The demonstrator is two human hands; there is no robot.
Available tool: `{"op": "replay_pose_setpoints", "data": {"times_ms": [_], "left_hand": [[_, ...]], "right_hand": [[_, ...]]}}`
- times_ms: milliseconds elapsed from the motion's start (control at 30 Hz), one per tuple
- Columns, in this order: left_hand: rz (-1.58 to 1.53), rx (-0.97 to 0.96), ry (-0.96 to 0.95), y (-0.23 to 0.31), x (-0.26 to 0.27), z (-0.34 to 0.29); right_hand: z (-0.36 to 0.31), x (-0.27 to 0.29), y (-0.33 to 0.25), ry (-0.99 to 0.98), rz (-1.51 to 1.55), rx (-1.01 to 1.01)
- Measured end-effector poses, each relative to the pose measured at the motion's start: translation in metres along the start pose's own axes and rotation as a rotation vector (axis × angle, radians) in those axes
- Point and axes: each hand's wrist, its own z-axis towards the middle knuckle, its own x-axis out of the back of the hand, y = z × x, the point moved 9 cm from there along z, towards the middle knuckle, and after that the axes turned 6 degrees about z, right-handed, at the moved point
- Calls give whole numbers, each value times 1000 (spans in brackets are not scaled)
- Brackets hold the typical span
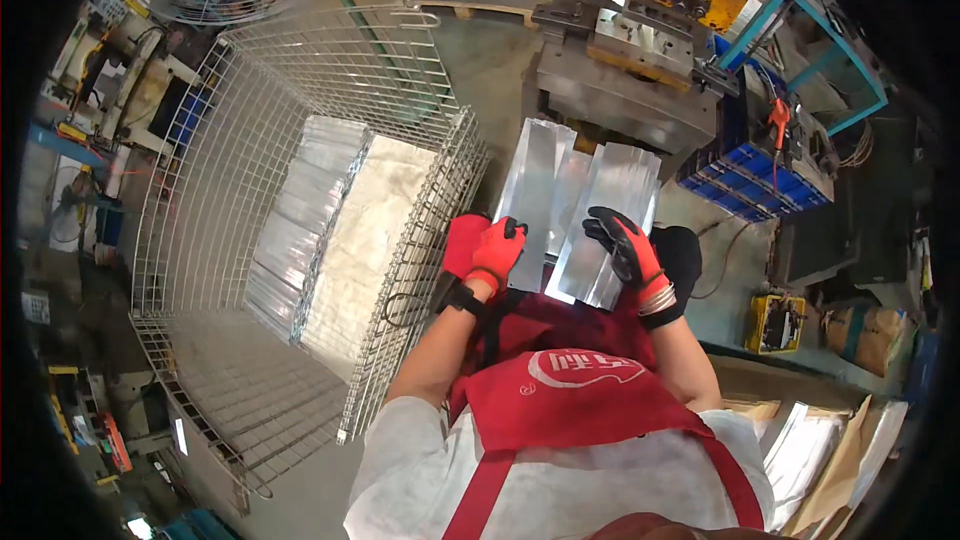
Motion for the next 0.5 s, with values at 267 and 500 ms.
{"op": "replay_pose_setpoints", "data": {"times_ms": [267, 500], "left_hand": [[616, -222, 134, 34, 15, 8], [711, -202, 182, 48, 16, 10]], "right_hand": [[-17, 29, 0, 71, -28, 32], [-28, 38, -12, 181, 26, 90]]}}
